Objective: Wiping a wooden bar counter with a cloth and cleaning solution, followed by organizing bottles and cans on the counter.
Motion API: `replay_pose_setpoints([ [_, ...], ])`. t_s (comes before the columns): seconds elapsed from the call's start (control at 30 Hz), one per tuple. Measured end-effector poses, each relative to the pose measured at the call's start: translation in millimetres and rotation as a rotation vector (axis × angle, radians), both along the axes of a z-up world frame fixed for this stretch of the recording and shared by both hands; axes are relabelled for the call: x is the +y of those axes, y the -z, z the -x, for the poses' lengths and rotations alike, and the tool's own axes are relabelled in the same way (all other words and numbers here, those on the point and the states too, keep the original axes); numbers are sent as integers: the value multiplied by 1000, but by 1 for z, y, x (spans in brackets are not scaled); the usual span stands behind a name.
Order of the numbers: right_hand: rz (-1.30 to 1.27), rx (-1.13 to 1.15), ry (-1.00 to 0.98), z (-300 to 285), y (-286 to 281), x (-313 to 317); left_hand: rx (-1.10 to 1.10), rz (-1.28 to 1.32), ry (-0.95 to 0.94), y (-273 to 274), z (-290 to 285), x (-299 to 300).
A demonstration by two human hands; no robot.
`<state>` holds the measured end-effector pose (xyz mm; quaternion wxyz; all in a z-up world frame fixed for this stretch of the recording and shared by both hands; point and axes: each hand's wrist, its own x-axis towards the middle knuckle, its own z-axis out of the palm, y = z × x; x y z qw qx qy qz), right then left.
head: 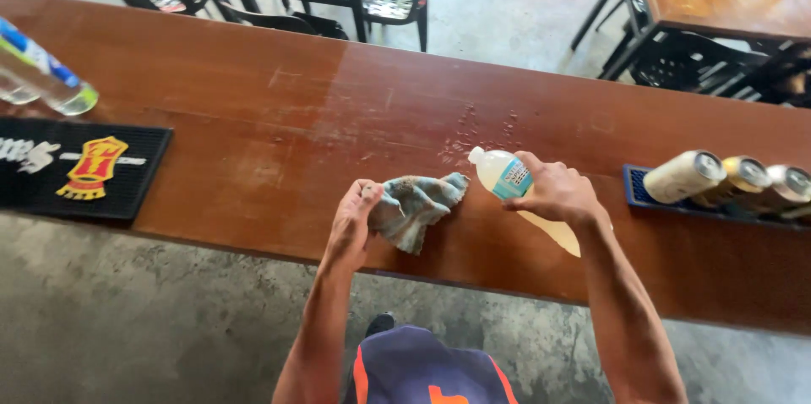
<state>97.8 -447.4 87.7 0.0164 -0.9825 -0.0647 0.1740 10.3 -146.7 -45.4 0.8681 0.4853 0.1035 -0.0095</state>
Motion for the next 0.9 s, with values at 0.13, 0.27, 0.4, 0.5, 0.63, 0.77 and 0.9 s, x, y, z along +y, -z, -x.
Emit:
replay_pose_setpoints([
  [0.13,-47,-112,-38,-15,21,39,-165,-122,31,-35,28,10],
  [0.27,-81,-37,-89,-26,24,85,-313,-1014,-71,-61,50,9],
  [0.4,-93,58,-163,-26,9,118,-470,-1479,-209,-33,62,12],
  [0.5,-102,-53,-156,-27,15,128,-519,-1473,-119,-22,62,15],
  [0.63,-302,-110,-114,-35,26,128,-430,-1502,-120,-23,59,20],
  [0.77,-742,-296,-301,-30,28,142,-479,-1404,-256,-34,55,34],
  [0.9,-1040,-322,-204,-27,29,186,-390,-1121,-205,-25,55,42],
])
